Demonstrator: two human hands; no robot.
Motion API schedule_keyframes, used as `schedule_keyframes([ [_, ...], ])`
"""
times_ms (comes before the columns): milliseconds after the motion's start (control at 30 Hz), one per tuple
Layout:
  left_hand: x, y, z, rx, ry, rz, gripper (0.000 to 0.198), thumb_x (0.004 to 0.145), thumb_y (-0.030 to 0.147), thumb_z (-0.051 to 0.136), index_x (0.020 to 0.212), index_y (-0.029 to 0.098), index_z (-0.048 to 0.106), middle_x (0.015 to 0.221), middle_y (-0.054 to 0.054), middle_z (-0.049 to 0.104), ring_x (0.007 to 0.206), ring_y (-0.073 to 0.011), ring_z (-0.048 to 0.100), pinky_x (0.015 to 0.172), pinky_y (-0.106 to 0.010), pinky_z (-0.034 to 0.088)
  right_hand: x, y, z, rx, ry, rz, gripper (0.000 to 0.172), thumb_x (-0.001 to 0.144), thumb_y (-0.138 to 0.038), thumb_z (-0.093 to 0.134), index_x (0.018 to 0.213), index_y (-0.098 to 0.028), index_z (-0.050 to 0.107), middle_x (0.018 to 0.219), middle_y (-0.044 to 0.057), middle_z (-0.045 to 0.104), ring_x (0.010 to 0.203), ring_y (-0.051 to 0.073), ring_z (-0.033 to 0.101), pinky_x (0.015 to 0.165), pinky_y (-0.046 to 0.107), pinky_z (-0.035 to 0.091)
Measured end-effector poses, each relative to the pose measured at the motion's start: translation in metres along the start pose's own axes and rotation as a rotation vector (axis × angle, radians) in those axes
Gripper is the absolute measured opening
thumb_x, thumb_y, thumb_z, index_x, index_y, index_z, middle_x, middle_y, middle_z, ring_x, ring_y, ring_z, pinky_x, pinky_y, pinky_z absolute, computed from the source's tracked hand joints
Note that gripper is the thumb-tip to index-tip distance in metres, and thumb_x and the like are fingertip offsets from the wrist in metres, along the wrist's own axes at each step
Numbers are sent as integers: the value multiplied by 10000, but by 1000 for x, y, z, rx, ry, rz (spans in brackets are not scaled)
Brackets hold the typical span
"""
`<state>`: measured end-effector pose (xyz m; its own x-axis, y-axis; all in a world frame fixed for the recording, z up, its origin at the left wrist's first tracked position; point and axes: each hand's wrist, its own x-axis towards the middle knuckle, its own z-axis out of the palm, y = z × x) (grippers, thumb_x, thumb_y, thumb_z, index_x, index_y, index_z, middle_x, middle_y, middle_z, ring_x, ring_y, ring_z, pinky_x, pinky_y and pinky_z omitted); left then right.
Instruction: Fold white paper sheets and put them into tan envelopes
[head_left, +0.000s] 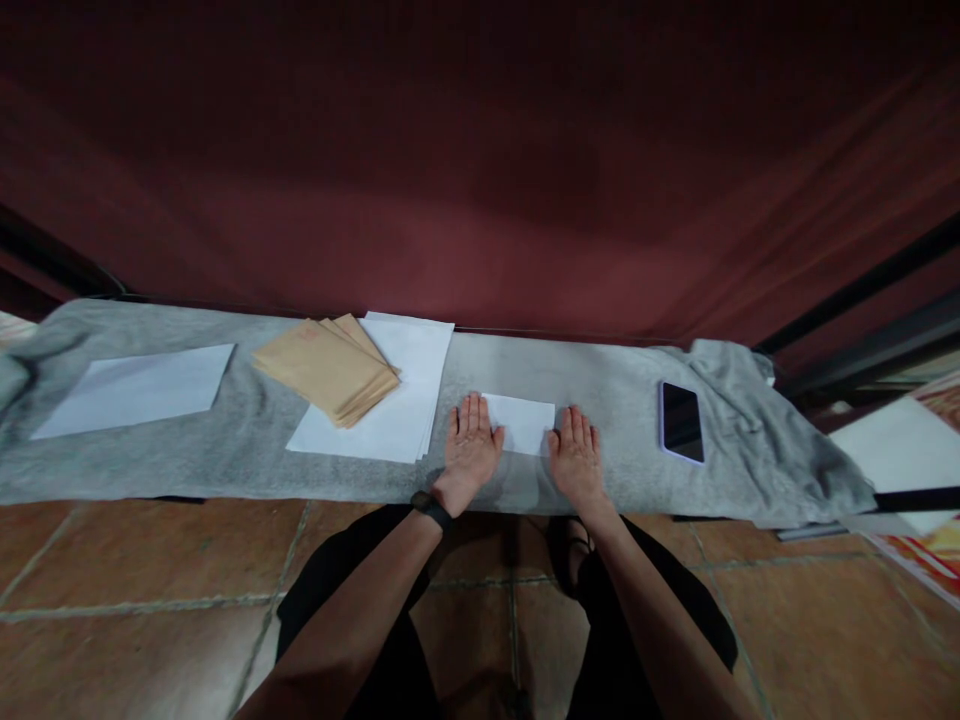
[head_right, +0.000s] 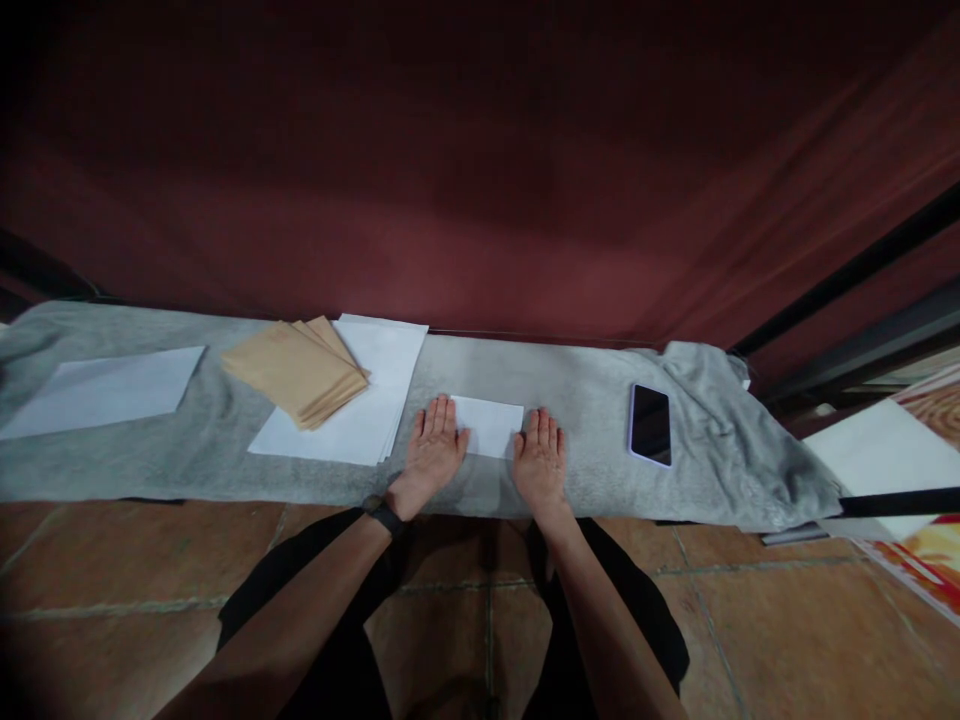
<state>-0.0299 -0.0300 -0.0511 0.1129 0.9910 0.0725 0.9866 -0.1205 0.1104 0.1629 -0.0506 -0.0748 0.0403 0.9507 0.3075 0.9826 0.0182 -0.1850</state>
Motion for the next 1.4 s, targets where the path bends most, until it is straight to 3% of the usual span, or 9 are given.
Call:
schedule_keyframes([
  [100,-8,8,3,-46,68,64,635,1042,343,325,1561,-21,306,1659,-221,261,1562,-305,208,1275,-487,209,2,-6,-4,64,-6,-63,591,1078,-343,253,1559,-15,359,1619,219,367,1512,314,341,1210,516,314],
  [267,-32,22,13,-112,114,320,607,1003,203,321,1579,16,273,1650,-194,308,1562,-262,211,1262,-477,271,-6,-30,-5,171,-126,-281,560,1088,-332,219,1585,-105,342,1627,148,386,1526,234,328,1223,474,325],
  [367,-41,20,16,-107,119,351,612,980,141,301,1576,5,269,1642,-204,320,1559,-266,212,1256,-475,287,-14,-36,-4,141,-164,-349,548,1091,-339,239,1584,-129,355,1615,134,411,1522,224,339,1241,471,291],
  [567,-44,9,12,-113,128,322,622,1004,242,351,1573,2,272,1638,-222,312,1560,-274,208,1258,-482,280,-19,-28,-3,35,-102,-327,558,1081,-349,316,1566,-78,373,1619,155,392,1519,256,341,1233,471,293],
  [767,-42,2,9,-54,73,194,650,1028,367,359,1572,17,300,1634,-219,315,1550,-285,243,1254,-493,279,-19,-23,-3,9,-64,-275,603,1067,-388,366,1577,-68,348,1608,186,401,1482,294,399,1219,488,297],
  [1067,-39,-10,-2,1,26,100,659,1040,402,353,1563,3,320,1635,-224,308,1546,-284,265,1265,-462,250,-18,-10,-3,9,-40,-205,631,1069,-433,342,1573,-54,346,1596,211,413,1476,322,395,1205,510,291],
  [1400,-40,-5,-8,30,38,91,659,1043,407,363,1533,-33,350,1613,-266,335,1527,-329,306,1247,-483,263,-7,-4,2,42,-17,-49,620,1045,-421,372,1487,7,444,1555,272,447,1450,359,408,1177,539,307],
])
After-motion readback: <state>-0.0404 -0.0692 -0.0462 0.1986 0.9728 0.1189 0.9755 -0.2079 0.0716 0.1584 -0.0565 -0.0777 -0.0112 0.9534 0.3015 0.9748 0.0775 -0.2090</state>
